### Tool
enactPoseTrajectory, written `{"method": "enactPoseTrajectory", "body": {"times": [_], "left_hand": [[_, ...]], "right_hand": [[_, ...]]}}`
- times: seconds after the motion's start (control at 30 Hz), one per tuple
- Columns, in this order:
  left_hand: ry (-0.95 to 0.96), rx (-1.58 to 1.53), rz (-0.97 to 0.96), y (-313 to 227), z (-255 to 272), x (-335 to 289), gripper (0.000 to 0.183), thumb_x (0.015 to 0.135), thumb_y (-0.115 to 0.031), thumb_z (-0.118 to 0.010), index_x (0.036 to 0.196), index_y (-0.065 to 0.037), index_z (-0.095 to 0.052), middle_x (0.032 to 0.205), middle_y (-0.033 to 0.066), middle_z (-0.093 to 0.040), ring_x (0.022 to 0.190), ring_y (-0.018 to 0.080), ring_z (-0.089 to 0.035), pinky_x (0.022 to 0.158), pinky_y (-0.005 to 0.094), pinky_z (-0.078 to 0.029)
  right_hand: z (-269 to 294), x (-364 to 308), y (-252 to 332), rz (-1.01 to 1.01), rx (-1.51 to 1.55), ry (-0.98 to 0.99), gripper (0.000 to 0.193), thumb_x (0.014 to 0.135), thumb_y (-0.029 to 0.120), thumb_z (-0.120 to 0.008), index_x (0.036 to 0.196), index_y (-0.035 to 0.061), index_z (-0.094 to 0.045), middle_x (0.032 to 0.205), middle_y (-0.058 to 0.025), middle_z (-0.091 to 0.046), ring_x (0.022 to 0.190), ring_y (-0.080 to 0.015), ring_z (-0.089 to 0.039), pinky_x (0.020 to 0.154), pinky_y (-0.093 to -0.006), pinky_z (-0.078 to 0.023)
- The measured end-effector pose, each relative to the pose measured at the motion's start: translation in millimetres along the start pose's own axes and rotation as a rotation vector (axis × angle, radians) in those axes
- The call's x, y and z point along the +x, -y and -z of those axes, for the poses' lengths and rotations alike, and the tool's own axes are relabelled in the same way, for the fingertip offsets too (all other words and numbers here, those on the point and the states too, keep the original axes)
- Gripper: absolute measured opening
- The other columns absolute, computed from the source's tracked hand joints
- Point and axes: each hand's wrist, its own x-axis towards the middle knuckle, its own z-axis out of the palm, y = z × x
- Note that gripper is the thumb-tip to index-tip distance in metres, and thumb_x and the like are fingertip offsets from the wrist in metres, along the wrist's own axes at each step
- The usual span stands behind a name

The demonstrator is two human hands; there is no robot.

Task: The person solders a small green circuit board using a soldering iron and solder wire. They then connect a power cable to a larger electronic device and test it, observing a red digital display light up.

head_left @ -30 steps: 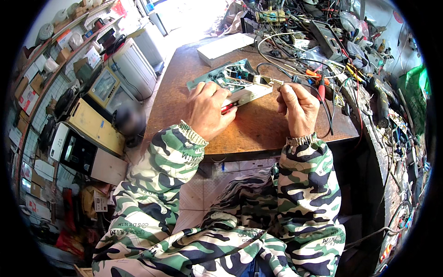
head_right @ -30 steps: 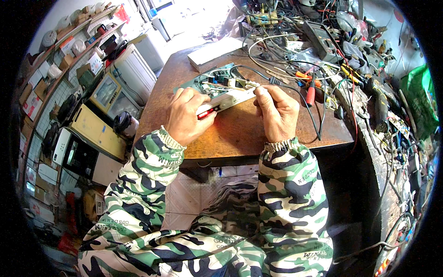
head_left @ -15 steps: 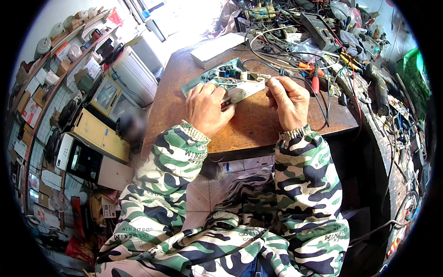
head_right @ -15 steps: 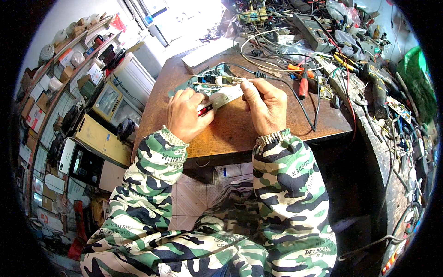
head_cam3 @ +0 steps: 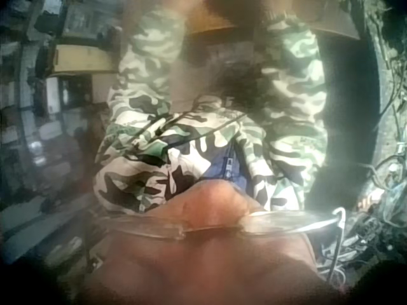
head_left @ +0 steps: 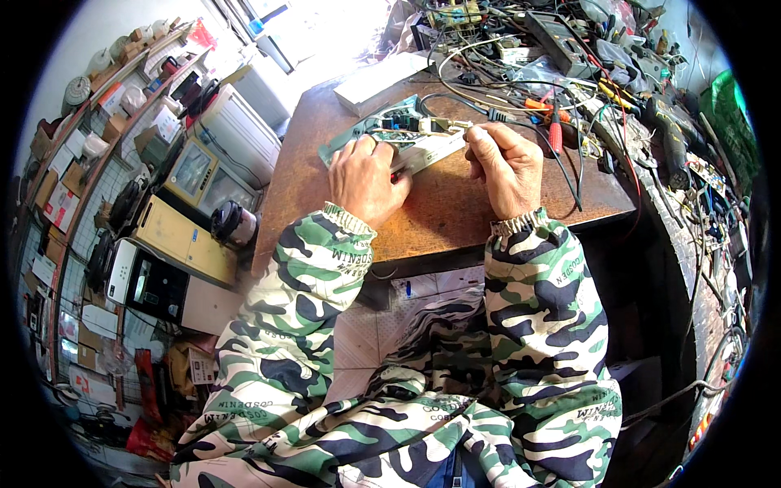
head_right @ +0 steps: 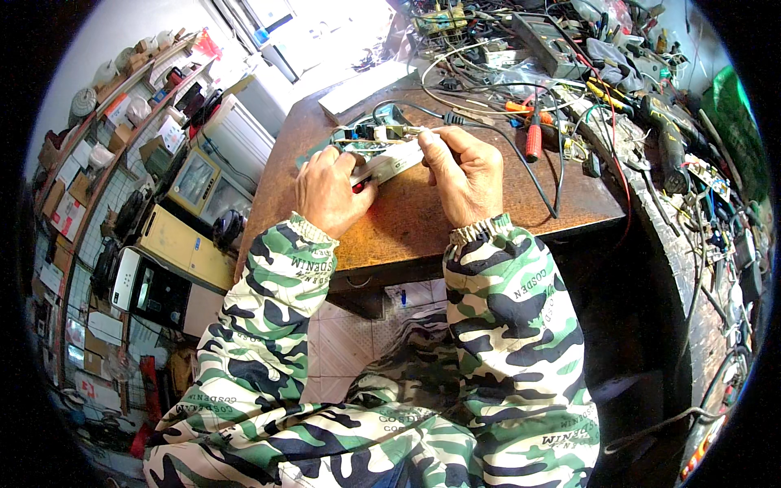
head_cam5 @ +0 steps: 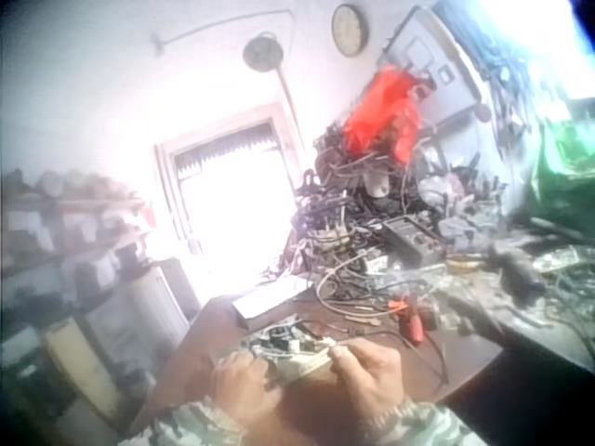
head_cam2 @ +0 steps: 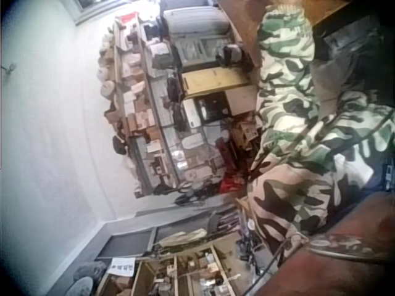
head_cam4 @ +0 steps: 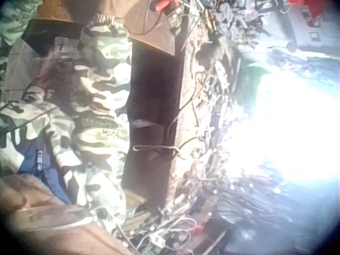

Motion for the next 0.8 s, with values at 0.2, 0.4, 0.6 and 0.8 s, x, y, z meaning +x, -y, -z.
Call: {"method": "enactPoseTrajectory", "body": {"times": [0.2,0.4,0.6,0.8], "left_hand": [[-0.001,0.015,0.012,0.6,7.2,-4.5,0.032,0.075,-0.025,-0.081,0.095,-0.003,-0.072,0.099,0.0169,-0.065,0.099,0.0352,-0.063,0.087,0.0490,-0.048],[-0.008,0.030,0.006,-0.8,2.4,-2.7,0.032,0.074,-0.025,-0.080,0.095,-0.003,-0.072,0.099,0.0169,-0.065,0.100,0.0356,-0.063,0.087,0.0493,-0.048],[-0.009,0.018,-0.011,0.4,-4.3,-0.1,0.035,0.074,-0.027,-0.081,0.098,-0.003,-0.071,0.099,0.0168,-0.064,0.100,0.0361,-0.063,0.087,0.0491,-0.048],[-0.006,0.052,0.012,0.9,6.7,-4.7,0.035,0.074,-0.026,-0.080,0.097,-0.002,-0.071,0.099,0.0167,-0.065,0.100,0.0359,-0.063,0.088,0.0492,-0.048]], "right_hand": [[-3.3,-0.4,2.2,-0.003,0.002,0.025,0.026,0.101,0.023,-0.068,0.098,-0.0022,-0.073,0.072,0.0007,-0.063,0.060,-0.0057,-0.056,0.054,-0.0226,-0.044],[-1.5,-0.5,1.0,0.004,-0.018,0.006,0.026,0.101,0.023,-0.068,0.097,-0.0021,-0.073,0.071,0.0006,-0.063,0.060,-0.0059,-0.056,0.054,-0.0228,-0.043],[-0.8,0.9,0.7,-0.001,-0.001,-0.004,0.026,0.101,0.023,-0.068,0.096,-0.0020,-0.073,0.070,0.0005,-0.063,0.059,-0.0060,-0.056,0.053,-0.0227,-0.043],[-6.8,-0.4,2.9,-0.018,0.031,0.015,0.026,0.101,0.023,-0.068,0.096,-0.0016,-0.073,0.071,0.0003,-0.063,0.059,-0.0059,-0.056,0.052,-0.0227,-0.043]]}}
